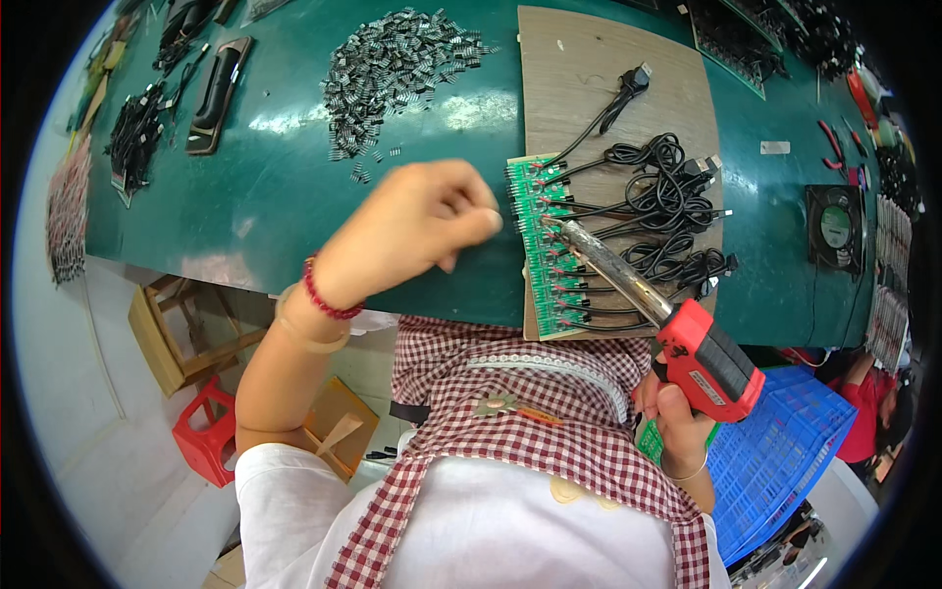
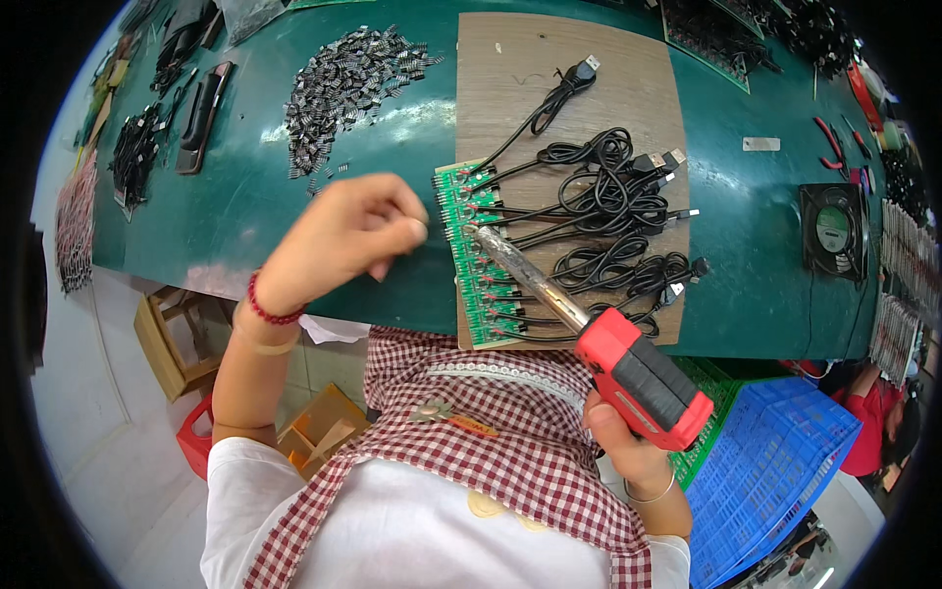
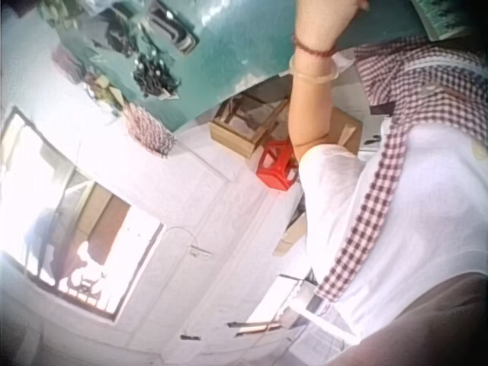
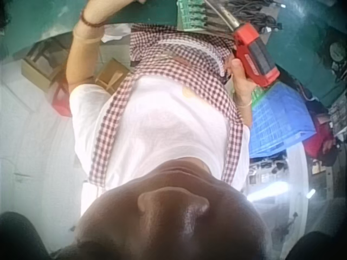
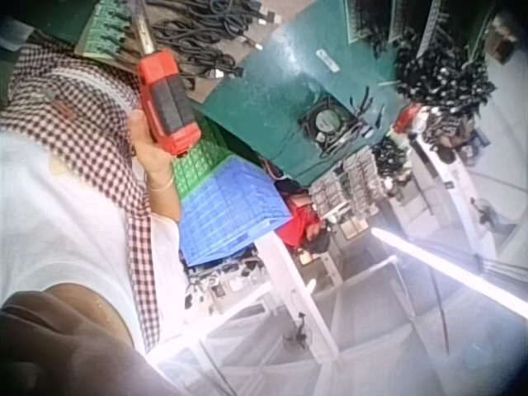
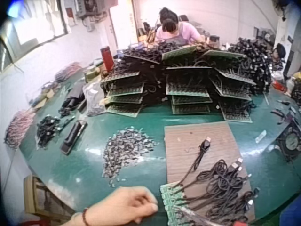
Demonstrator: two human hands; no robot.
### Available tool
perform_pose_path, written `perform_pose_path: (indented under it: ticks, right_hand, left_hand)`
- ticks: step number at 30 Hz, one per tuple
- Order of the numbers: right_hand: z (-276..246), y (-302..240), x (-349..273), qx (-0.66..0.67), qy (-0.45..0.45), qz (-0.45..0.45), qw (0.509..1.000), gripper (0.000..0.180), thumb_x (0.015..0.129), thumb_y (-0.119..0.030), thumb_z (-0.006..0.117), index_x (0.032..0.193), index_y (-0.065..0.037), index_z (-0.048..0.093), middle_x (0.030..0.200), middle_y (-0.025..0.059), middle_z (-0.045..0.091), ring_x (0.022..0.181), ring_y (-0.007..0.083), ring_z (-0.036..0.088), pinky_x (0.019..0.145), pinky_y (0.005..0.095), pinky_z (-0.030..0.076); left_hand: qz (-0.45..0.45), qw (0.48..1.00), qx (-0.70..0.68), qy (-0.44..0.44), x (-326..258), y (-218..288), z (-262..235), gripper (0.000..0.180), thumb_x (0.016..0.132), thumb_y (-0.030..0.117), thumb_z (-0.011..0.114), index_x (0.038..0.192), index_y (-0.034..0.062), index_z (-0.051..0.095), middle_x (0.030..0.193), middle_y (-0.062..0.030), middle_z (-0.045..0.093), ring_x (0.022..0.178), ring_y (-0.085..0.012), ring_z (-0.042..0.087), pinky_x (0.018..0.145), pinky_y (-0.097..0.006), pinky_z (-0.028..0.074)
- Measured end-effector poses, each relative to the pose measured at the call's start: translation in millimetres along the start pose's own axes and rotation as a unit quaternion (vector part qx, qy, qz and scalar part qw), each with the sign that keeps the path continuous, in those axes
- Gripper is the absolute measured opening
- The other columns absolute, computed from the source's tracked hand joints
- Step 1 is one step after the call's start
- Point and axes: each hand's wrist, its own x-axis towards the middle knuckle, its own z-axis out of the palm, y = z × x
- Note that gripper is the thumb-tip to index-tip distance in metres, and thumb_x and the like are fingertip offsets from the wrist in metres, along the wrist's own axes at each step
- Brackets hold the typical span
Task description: The person solders electronic components onto circuit boards using a soldering iron, setting finished boards aside and retrieving new ones to solder.
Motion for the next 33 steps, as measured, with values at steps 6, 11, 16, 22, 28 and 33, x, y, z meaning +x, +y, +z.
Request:
perform_pose_path:
  ticks: [6, 11, 16, 22, 28, 33]
  right_hand:
    - [0.8, 1.2, 0.3, 0.016, -0.007, 0.008, 1.000, 0.032, 0.086, -0.011, 0.053, 0.113, 0.003, 0.043, 0.061, 0.0081, 0.048, 0.049, 0.0121, 0.043, 0.050, 0.0276, 0.042]
    - [-1.8, 6.5, 1.4, -0.001, -0.015, 0.015, 1.000, 0.032, 0.086, -0.013, 0.054, 0.112, 0.003, 0.044, 0.061, 0.0077, 0.048, 0.050, 0.0119, 0.043, 0.050, 0.0278, 0.042]
    - [-3.6, 15.2, -0.6, -0.046, -0.025, -0.005, 0.999, 0.033, 0.087, -0.014, 0.055, 0.112, 0.003, 0.044, 0.062, 0.0072, 0.049, 0.050, 0.0117, 0.043, 0.051, 0.0281, 0.041]
    - [-1.3, 2.0, 1.1, 0.008, -0.016, 0.011, 1.000, 0.032, 0.087, -0.015, 0.056, 0.111, 0.003, 0.045, 0.062, 0.0071, 0.049, 0.052, 0.0126, 0.044, 0.051, 0.0283, 0.042]
    - [0.6, 8.8, -1.4, 0.010, 0.007, 0.018, 1.000, 0.018, 0.081, -0.003, 0.061, 0.097, 0.002, 0.057, 0.073, 0.0051, 0.057, 0.063, 0.0116, 0.052, 0.054, 0.0251, 0.043]
    - [5.0, -1.2, 1.3, 0.011, 0.028, -0.001, 1.000, 0.035, 0.086, -0.018, 0.059, 0.111, 0.003, 0.045, 0.060, 0.0061, 0.048, 0.049, 0.0121, 0.044, 0.049, 0.0275, 0.042]
  left_hand:
    - [0.116, 0.814, 0.469, 0.321, -11.7, -22.0, -37.1, 0.015, 0.076, 0.006, 0.064, 0.080, -0.0015, 0.052, 0.067, -0.0128, 0.056, 0.056, -0.0254, 0.053, 0.056, -0.033, 0.043]
    - [0.138, 0.817, 0.457, 0.323, -8.4, -27.0, -35.9, 0.015, 0.075, 0.004, 0.064, 0.079, -0.0022, 0.051, 0.064, -0.0142, 0.054, 0.056, -0.0265, 0.053, 0.055, -0.034, 0.043]
    - [0.088, 0.824, 0.440, 0.345, -13.5, -26.2, -37.9, 0.014, 0.075, 0.003, 0.064, 0.078, -0.0028, 0.051, 0.065, -0.0153, 0.055, 0.057, -0.0276, 0.054, 0.056, -0.034, 0.043]
    - [0.135, 0.793, 0.485, 0.344, -16.6, -31.7, -40.0, 0.009, 0.077, 0.002, 0.060, 0.078, -0.0028, 0.052, 0.065, -0.0156, 0.056, 0.056, -0.0285, 0.055, 0.055, -0.034, 0.044]
    - [0.121, 0.814, 0.430, 0.372, -18.0, -21.6, -29.9, 0.007, 0.078, 0.002, 0.057, 0.080, -0.0029, 0.052, 0.065, -0.0152, 0.054, 0.053, -0.0250, 0.055, 0.053, -0.032, 0.044]
    - [0.168, 0.890, 0.265, 0.330, -18.8, -15.2, -10.7, 0.003, 0.083, 0.001, 0.054, 0.083, -0.0016, 0.052, 0.067, -0.0070, 0.056, 0.056, -0.0121, 0.056, 0.051, -0.024, 0.044]
